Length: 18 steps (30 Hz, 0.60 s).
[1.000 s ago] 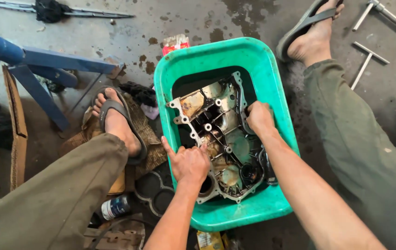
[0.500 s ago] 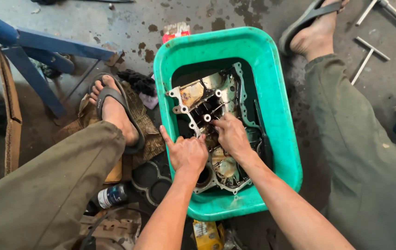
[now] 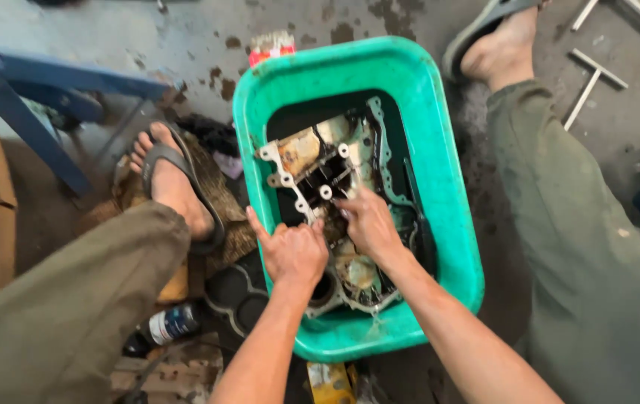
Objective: Inspecting and cleaning internal engine components inside a green plastic basin.
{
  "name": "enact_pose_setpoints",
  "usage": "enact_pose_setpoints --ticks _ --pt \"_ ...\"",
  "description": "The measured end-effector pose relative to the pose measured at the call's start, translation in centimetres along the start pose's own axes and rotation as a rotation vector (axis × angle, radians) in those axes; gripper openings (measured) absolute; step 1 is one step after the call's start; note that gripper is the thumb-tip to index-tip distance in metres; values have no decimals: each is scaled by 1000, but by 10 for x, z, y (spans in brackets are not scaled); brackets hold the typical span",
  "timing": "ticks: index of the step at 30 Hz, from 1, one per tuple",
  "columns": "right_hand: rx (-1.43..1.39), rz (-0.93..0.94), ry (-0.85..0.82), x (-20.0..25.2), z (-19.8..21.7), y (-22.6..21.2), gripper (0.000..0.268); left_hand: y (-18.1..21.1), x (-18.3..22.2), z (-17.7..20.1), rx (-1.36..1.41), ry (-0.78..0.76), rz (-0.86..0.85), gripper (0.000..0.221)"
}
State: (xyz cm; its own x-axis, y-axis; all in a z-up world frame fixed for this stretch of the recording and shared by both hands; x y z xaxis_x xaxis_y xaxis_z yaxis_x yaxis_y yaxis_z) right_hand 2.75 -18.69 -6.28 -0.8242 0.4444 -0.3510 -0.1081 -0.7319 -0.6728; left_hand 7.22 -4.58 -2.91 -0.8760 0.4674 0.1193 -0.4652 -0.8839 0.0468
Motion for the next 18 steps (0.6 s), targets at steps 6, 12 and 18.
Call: enact_pose_setpoints --ticks 6,12,18 --pt "43 -170 23 -3 -8 2 23 -1 2 -3 23 -24 9 64" --pt "150 -57 35 -23 -5 3 19 -2 2 0 15 -1 6 64" --pt "257 -119 -625 -34 -2 1 65 -1 4 -4 -4 -14 14 65"
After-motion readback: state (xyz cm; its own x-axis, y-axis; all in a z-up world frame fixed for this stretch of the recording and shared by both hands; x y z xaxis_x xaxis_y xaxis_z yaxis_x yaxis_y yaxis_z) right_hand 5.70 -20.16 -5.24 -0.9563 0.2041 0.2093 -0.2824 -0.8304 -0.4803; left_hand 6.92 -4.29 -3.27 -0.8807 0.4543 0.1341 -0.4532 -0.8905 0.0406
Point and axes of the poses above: each hand's wrist, its own x-axis away from the middle knuckle, its own z-axis out of the back of the hand, y = z × x, the point moved 8 cm from there along -x, towards the middle knuckle, and after that the axes turned 14 degrees about y, right-handed, at the moved point
